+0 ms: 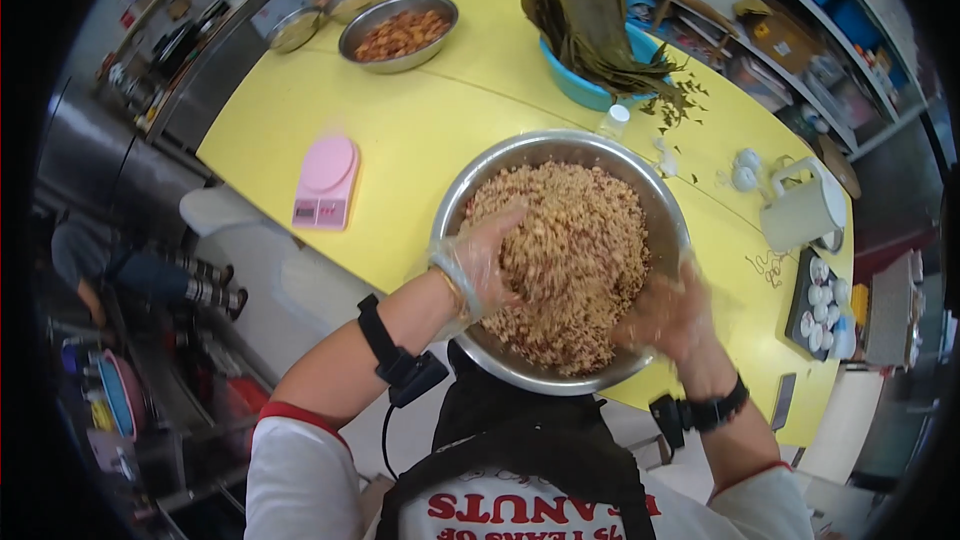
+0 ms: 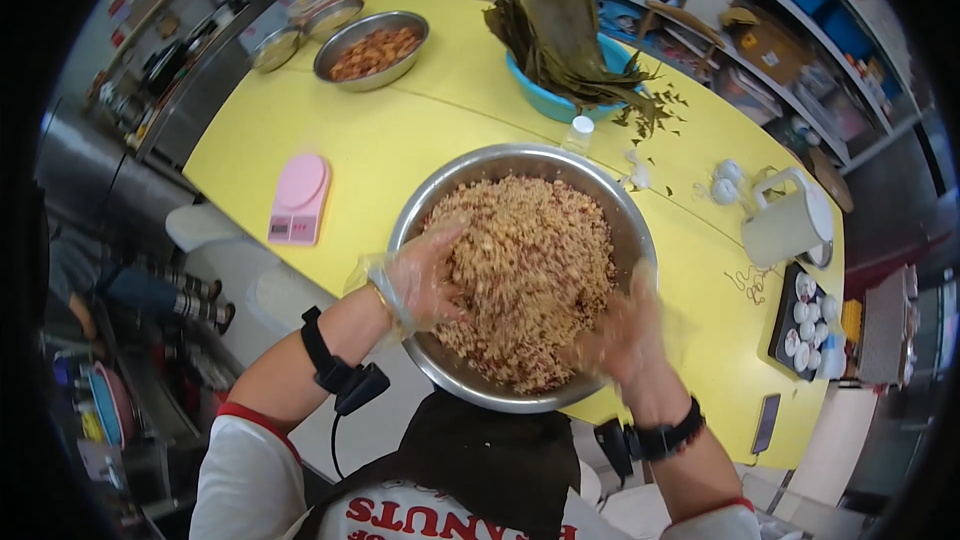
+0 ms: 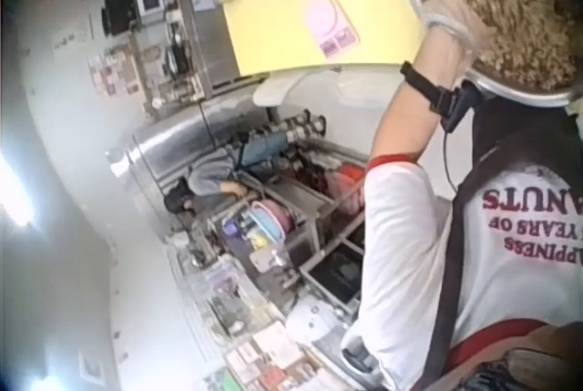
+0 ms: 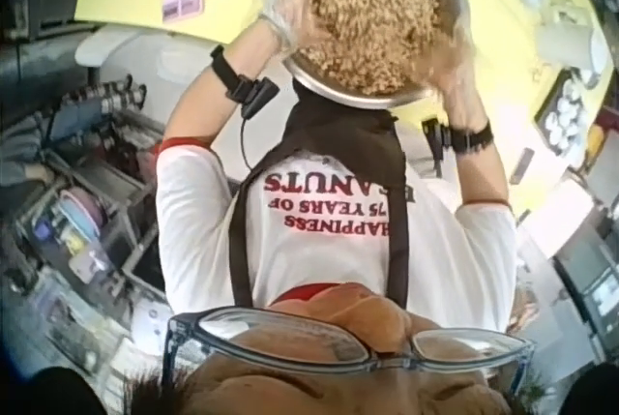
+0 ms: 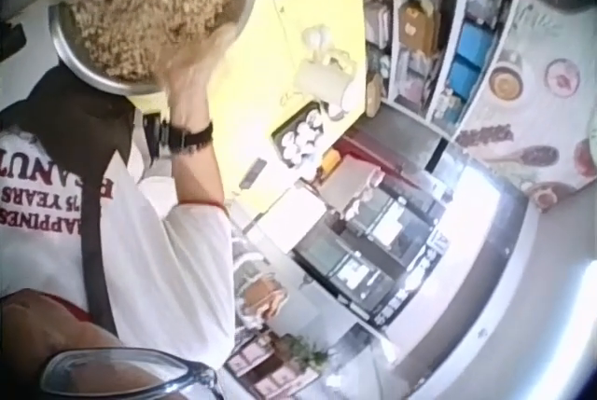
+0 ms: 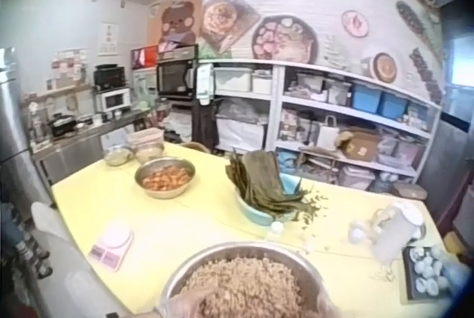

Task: Mixing various grains and beans in a large bowl to prepare food fillings.

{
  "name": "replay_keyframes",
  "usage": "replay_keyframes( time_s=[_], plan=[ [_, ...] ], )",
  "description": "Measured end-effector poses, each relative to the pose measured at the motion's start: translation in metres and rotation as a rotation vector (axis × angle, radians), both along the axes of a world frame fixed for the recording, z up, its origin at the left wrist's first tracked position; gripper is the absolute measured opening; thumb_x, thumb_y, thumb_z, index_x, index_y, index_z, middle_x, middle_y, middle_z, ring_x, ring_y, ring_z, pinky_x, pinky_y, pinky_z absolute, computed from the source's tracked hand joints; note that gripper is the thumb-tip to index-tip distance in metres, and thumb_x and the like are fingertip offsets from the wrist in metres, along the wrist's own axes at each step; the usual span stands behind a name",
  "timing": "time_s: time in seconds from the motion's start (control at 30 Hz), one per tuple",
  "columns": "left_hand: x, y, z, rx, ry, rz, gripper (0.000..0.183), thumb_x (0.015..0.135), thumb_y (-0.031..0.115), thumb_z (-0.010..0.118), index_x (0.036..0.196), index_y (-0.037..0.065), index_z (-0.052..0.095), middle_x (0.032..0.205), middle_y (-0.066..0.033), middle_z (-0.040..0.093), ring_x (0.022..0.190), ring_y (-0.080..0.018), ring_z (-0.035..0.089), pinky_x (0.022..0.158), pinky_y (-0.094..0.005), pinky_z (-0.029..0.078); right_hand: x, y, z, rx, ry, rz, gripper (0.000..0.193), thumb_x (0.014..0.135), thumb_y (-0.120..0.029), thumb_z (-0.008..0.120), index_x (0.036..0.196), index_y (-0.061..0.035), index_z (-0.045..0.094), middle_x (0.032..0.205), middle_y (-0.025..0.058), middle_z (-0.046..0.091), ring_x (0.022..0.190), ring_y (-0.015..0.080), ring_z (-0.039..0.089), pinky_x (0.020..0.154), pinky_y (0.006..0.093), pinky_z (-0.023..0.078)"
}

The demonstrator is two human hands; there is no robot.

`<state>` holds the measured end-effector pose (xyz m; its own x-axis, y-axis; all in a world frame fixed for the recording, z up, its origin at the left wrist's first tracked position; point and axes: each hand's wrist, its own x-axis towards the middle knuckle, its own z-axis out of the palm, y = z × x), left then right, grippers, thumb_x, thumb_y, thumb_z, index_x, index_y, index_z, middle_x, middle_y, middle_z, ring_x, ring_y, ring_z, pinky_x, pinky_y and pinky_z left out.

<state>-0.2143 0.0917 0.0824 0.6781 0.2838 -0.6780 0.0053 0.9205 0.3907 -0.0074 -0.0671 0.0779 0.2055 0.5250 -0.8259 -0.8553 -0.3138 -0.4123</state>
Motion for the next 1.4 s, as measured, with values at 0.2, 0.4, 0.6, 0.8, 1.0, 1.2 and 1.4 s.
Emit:
replay_keyframes(
  time_s=[0.2,0.4,0.6,0.8,1.0,1.2,1.4],
  plan=[
    [-0.008,0.053,-0.056,0.614,0.317,-0.224,0.088,0.086,0.051,0.058,0.149,0.009,0.012,0.156,-0.0104,0.008,0.143,-0.0264,0.009,0.114,-0.0466,0.011,-0.05,-0.02,-0.033,0.002,0.162,-0.304,0.082,0.088,-0.064,0.039,0.144,-0.0081,0.021,0.149,0.0206,0.019,0.131,0.0476,0.029,0.1,0.0693,0.027],
    [0.03,0.095,-0.129,0.875,0.428,-0.54,0.087,0.089,0.048,0.055,0.149,0.008,0.005,0.152,-0.0178,0.023,0.139,-0.029,0.024,0.112,-0.0358,0.021,-0.066,0.007,-0.125,0.158,0.091,-0.504,0.058,0.096,-0.049,0.025,0.138,-0.0107,0.039,0.137,0.0143,0.046,0.12,0.0384,0.049,0.1,0.0644,0.034],
    [0.027,0.114,-0.155,1.311,0.325,-0.944,0.086,0.091,0.054,0.047,0.15,0.011,0.0,0.151,-0.0164,0.026,0.138,-0.0281,0.028,0.109,-0.0354,0.027,-0.075,0.017,-0.131,0.062,0.198,-0.581,0.062,0.094,-0.056,0.029,0.132,-0.0117,0.049,0.134,0.012,0.05,0.121,0.0349,0.048,0.104,0.0601,0.031],
    [0.034,0.106,-0.108,0.828,0.532,-0.774,0.048,0.1,0.024,0.028,0.147,0.015,0.023,0.153,-0.0213,0.015,0.137,-0.0349,0.029,0.114,-0.0373,0.021,-0.067,0.036,-0.087,0.28,0.129,-0.442,0.061,0.092,-0.057,0.036,0.128,-0.0111,0.054,0.129,0.0092,0.056,0.115,0.0321,0.054,0.101,0.0563,0.037],
    [0.03,0.111,-0.122,0.409,0.231,-0.394,0.061,0.095,0.048,0.043,0.141,0.008,0.036,0.145,-0.0121,0.038,0.13,-0.0273,0.041,0.106,-0.0446,0.034,-0.052,0.052,0.014,0.158,-0.042,-0.296,0.074,0.089,-0.065,0.035,0.146,-0.0184,0.025,0.151,0.0085,0.026,0.136,0.0372,0.027,0.105,0.0645,0.018],
    [0.026,0.117,-0.139,0.432,0.281,-0.402,0.063,0.095,0.05,0.042,0.143,0.009,0.033,0.146,-0.0114,0.037,0.131,-0.0282,0.039,0.107,-0.0465,0.031,-0.04,0.017,-0.07,-0.066,-0.064,-0.48,0.081,0.088,-0.067,0.032,0.148,-0.0144,0.02,0.151,0.0084,0.027,0.135,0.0394,0.028,0.106,0.0645,0.019],
    [0.017,0.126,-0.169,1.104,0.214,-0.833,0.085,0.087,0.06,0.049,0.147,0.006,0.021,0.153,-0.0164,0.018,0.14,-0.0271,0.021,0.112,-0.0418,0.021,-0.039,0.025,-0.162,0.213,0.109,-0.44,0.063,0.09,-0.06,0.038,0.123,-0.009,0.057,0.125,0.0123,0.059,0.112,0.0311,0.056,0.099,0.0552,0.04]
  ],
)
